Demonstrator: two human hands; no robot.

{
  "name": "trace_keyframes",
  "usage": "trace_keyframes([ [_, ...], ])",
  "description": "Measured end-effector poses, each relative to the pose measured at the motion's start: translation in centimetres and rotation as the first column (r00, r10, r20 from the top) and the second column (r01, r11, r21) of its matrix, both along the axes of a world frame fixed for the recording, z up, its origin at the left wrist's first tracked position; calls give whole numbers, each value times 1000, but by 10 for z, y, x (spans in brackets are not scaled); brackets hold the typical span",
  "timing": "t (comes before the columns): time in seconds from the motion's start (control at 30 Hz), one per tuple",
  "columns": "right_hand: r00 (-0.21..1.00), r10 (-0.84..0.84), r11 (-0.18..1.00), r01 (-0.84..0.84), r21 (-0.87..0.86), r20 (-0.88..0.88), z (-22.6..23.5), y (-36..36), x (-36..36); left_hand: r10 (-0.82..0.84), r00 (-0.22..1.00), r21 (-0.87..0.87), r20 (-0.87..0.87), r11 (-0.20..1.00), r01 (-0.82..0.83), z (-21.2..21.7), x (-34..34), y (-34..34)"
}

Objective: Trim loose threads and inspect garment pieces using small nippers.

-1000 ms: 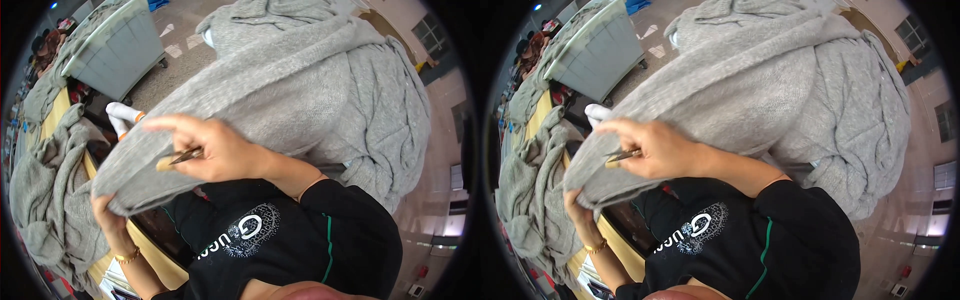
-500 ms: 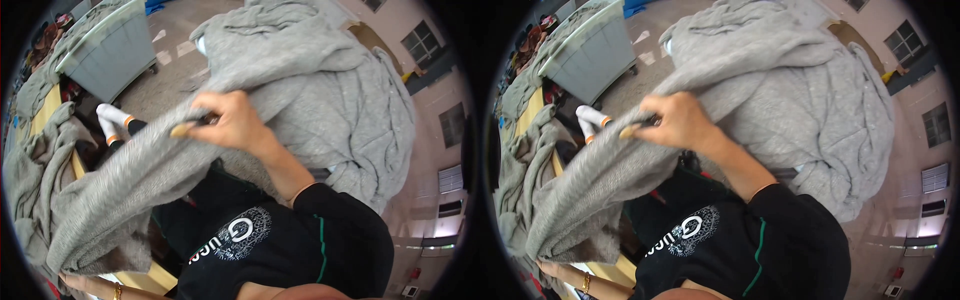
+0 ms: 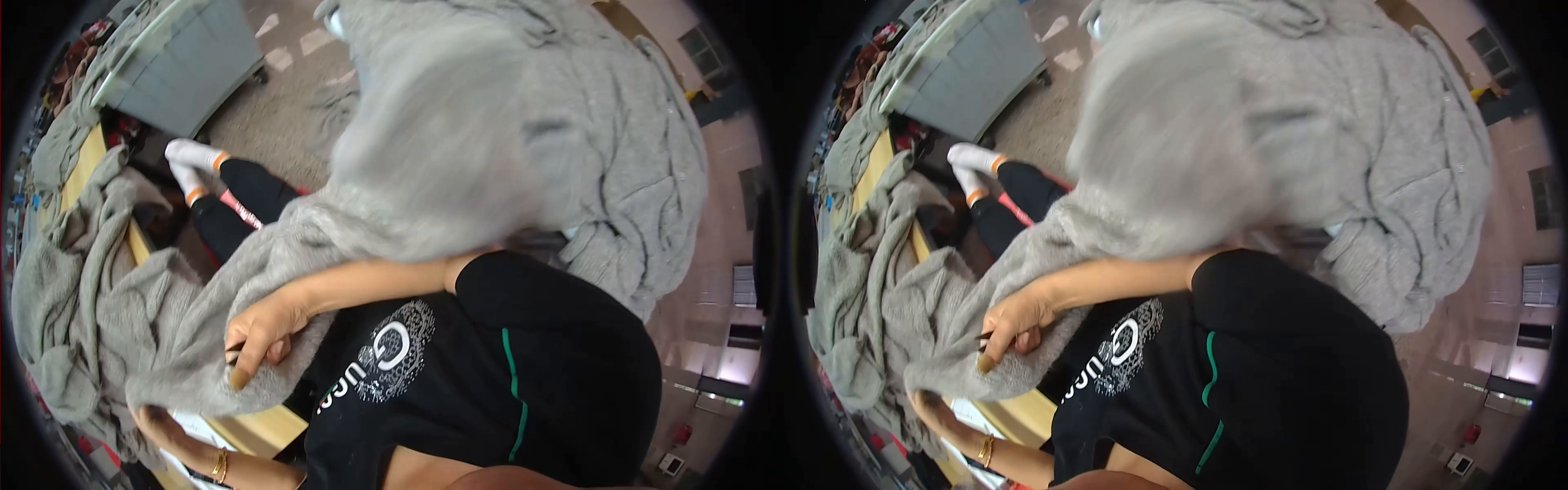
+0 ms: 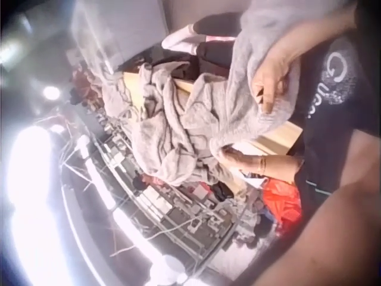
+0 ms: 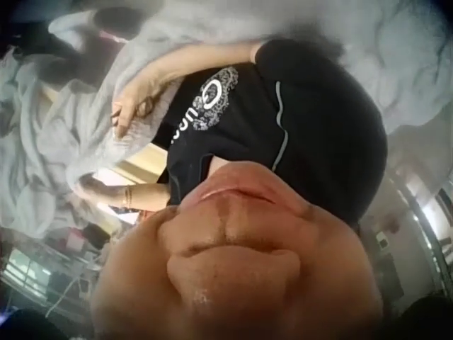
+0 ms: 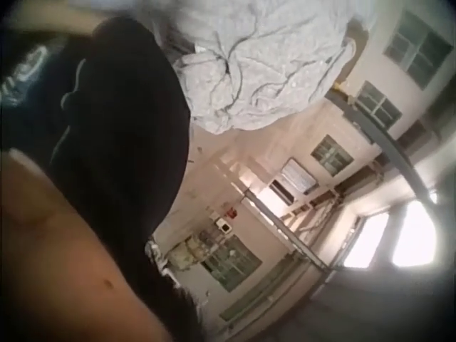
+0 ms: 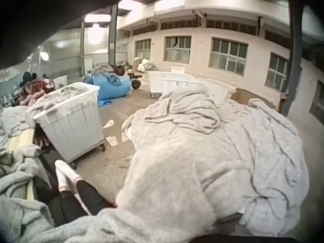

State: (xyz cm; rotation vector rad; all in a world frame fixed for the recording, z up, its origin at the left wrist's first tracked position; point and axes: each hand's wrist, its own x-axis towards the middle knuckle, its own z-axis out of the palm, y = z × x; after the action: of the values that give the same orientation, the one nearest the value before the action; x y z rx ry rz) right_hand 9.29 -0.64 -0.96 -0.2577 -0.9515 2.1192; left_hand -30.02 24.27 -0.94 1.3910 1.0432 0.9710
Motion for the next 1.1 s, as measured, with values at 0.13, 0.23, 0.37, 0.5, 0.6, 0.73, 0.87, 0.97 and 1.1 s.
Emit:
trace_keyframes([
  [0.13, 996, 78, 994, -82, -67, -53, -12, -3, -9, -241, 923, 1, -299, 967, 253, 61, 112, -80],
  [0.23, 997, 83, 997, -83, 0, -6, -2, -5, -11, -359, 726, -9, -586, 899, 437, 73, 139, -93],
  [0.37, 996, -67, 997, 69, -44, 60, 5, -15, 17, -547, 616, -114, -568, 793, 599, 44, 209, -108],
  [0.5, 999, -33, 998, 33, -50, -3, -3, -22, -1, -671, 613, -116, -418, 708, 696, 13, 265, -116],
  [0.6, 997, 71, 990, -72, 121, 14, -12, -25, -22, -540, 500, -43, -677, 707, 706, -30, 299, -103],
  [0.73, 999, 21, 1000, -20, 13, -49, -10, -34, -11, -635, 345, -205, -692, 630, 749, -90, 330, -103],
  [0.87, 995, -95, 995, 95, 2, 21, -14, -36, 27, -588, 147, -210, -795, 495, 843, -76, 341, -112],
  [0.97, 777, -619, 749, 628, 212, -113, -28, -28, 74, -625, 661, -79, -415, 749, 658, -38, 322, -83],
  [1.1, 560, -794, 606, 752, -258, -236, 62, 2, 160, -335, 908, -45, 250, 933, 356, 73, 280, -31],
])
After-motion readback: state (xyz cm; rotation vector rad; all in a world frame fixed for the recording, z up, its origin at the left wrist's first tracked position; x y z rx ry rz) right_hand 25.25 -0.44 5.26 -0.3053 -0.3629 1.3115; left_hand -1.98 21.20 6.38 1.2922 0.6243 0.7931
